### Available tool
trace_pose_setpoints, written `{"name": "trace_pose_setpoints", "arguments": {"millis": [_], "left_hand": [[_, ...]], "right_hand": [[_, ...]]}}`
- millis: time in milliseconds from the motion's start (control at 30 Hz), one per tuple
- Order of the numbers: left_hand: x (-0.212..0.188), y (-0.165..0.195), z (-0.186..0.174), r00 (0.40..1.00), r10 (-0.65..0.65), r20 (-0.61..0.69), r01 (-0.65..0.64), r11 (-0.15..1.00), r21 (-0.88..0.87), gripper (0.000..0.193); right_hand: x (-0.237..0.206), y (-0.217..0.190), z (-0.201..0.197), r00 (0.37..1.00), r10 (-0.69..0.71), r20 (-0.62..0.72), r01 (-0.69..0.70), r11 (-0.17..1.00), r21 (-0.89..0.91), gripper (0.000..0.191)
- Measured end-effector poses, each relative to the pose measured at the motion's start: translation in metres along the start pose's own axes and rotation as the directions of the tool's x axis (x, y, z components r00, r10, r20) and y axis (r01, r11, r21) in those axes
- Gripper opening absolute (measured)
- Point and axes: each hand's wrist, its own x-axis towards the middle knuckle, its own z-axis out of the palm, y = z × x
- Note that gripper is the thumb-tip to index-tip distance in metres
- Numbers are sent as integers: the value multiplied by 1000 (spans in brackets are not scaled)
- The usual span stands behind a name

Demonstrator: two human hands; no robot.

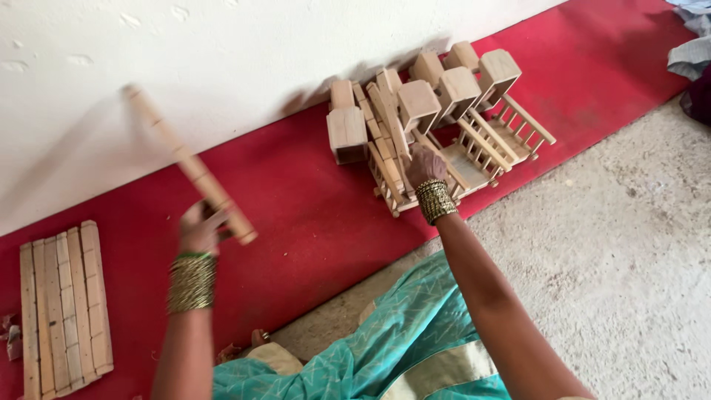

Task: The person sits on the floor handling miniature wooden toy furniture, pulling pieces off small wooden chairs and bed frames by hand and setting them aside. They then gather the loose wooden slats and stack them into a pile on the mat.

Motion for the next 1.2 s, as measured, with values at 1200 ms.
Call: {"name": "trace_pose_setpoints", "arguments": {"millis": [1200], "left_hand": [[-94, -76, -218, 743, -160, -650, 655, -25, 755, 88]], "right_hand": [[3, -16, 12, 972, -97, -213, 85, 994, -66, 33]]}}
